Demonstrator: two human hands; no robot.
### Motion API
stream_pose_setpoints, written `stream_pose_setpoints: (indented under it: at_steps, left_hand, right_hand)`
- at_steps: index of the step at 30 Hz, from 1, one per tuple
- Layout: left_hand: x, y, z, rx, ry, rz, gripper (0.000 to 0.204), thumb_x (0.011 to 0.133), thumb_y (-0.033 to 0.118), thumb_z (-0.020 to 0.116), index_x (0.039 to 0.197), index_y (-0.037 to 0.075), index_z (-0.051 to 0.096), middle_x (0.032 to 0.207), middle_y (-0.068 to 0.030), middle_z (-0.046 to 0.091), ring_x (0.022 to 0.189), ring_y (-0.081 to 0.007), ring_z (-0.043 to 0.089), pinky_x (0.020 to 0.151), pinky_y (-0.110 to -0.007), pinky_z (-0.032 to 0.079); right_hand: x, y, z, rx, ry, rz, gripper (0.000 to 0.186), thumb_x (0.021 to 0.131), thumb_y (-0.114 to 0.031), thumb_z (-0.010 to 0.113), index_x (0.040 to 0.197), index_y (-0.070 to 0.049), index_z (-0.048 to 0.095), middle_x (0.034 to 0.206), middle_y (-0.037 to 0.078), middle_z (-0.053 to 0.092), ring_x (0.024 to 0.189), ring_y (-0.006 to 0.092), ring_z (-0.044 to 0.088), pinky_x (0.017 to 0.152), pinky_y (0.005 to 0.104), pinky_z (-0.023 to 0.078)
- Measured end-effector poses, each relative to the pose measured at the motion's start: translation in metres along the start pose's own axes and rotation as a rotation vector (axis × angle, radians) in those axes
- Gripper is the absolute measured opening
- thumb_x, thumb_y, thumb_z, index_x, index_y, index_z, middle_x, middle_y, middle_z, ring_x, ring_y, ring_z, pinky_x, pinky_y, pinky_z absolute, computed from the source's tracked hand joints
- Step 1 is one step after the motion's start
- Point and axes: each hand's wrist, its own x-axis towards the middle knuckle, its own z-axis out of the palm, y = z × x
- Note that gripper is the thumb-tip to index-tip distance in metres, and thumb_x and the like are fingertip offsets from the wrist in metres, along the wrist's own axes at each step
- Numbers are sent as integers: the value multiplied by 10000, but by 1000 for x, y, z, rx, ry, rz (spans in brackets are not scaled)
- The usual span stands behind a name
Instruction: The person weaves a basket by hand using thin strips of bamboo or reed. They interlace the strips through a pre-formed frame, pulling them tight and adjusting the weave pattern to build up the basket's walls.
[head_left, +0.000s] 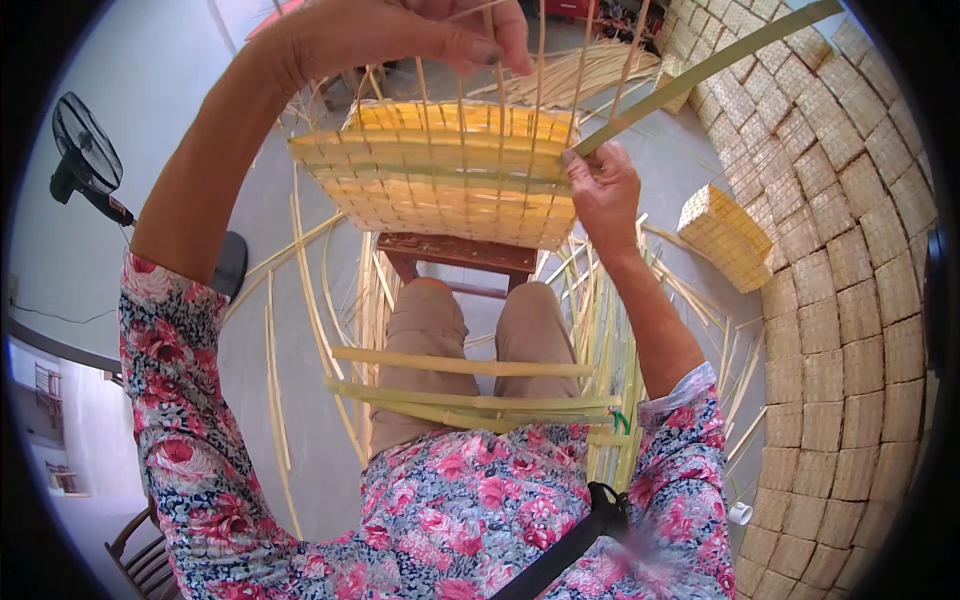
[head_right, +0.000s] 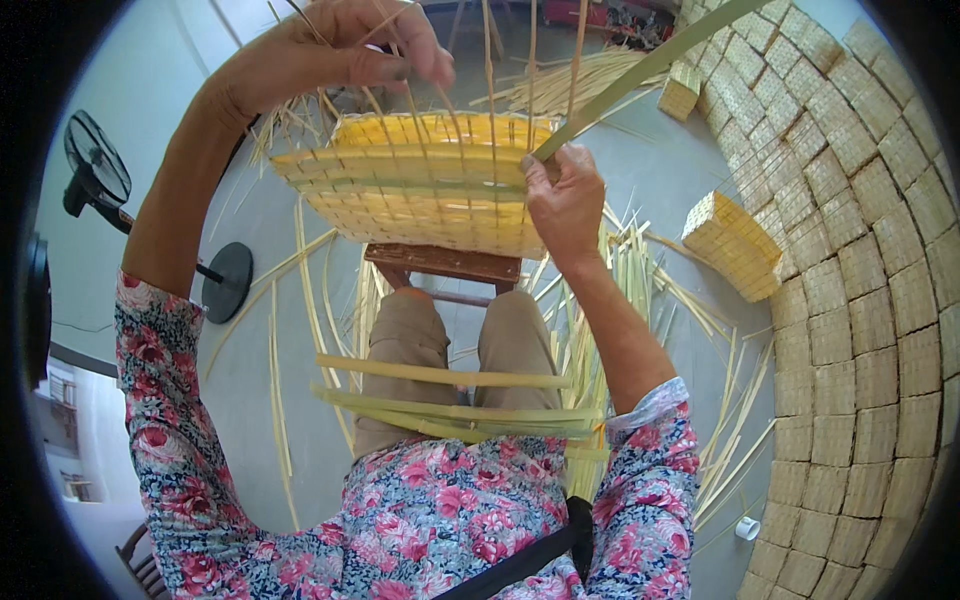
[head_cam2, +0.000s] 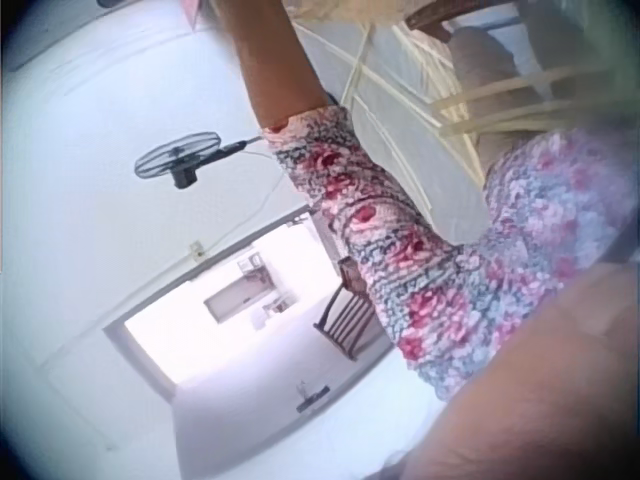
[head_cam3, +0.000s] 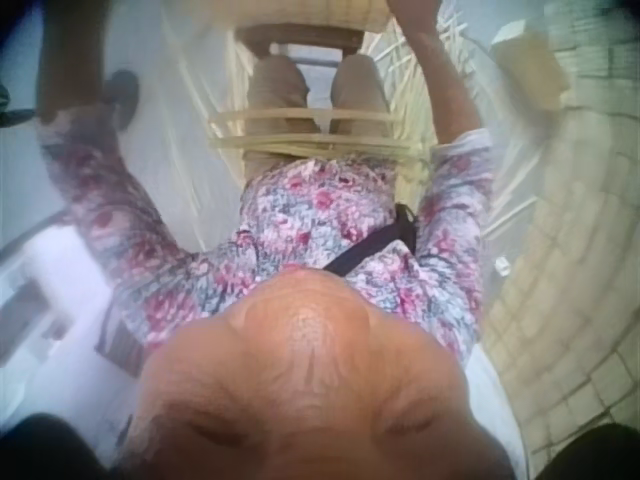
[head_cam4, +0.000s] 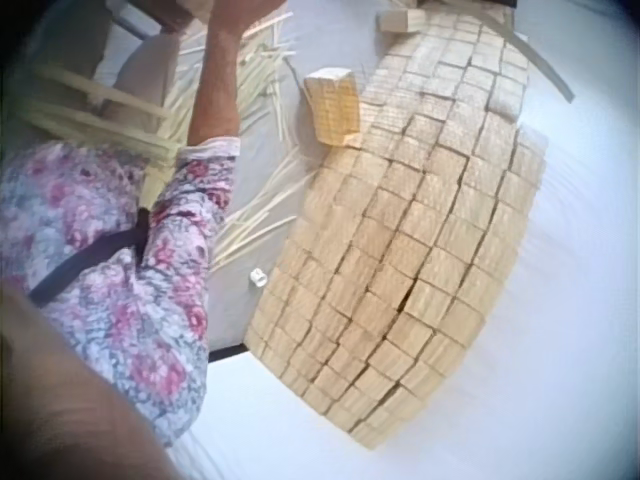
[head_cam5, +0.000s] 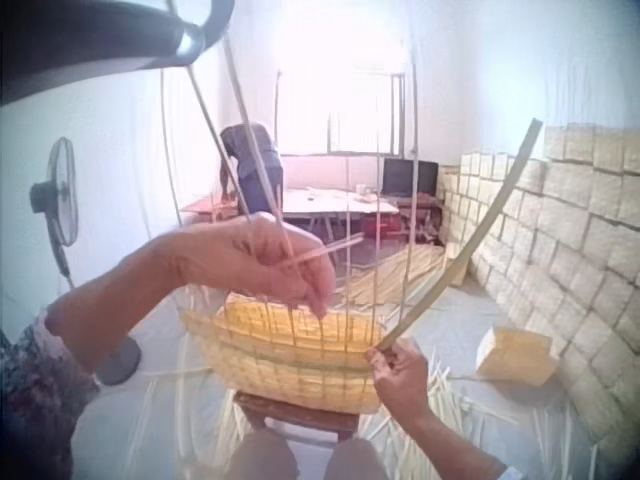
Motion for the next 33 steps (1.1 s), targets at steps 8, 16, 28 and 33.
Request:
stream_pose_setpoints:
  at_steps: [8, 16, 28, 33]
  left_hand:
    - [44, 0, 27, 4, 7, -283, 563, 973, 191, 599, 1510, 122, 444, 1002, -123, 743, 863, -170, 708, 725, -286, 580]
    - [15, -22, 64, 517, 300, 149, 269, 898, 145, 625, 1163, 139, 676, 1024, -144, 721, 943, -353, 699, 819, -443, 553]
    - [2, -44, 108, 707, 495, 264, 114, 826, 191, 622, 875, 97, 662, 708, -148, 646, 688, -368, 675, 567, -491, 483]
    - [3, -46, 98, 642, 496, 213, 169, 835, 180, 661, 982, 96, 665, 752, -146, 673, 725, -354, 690, 611, -476, 522]
  right_hand:
    - [-3, 2, 0, 27, -34, -49, 99, 871, -49, 699, 934, 20, 668, 896, 154, 611, 811, 320, 625, 716, 397, 494]
    - [13, -23, -49, -265, 35, -309, 123, 963, 11, 561, 1060, 3, 635, 960, 137, 651, 933, 246, 641, 748, 361, 507]
    - [69, -70, -36, -1101, -496, -577, 76, 864, -43, 574, 932, -77, 580, 828, 135, 672, 822, 363, 676, 674, 496, 507]
    - [74, -58, -33, -1060, -496, -606, 62, 880, -60, 558, 936, -79, 579, 850, 130, 680, 828, 359, 679, 684, 495, 512]
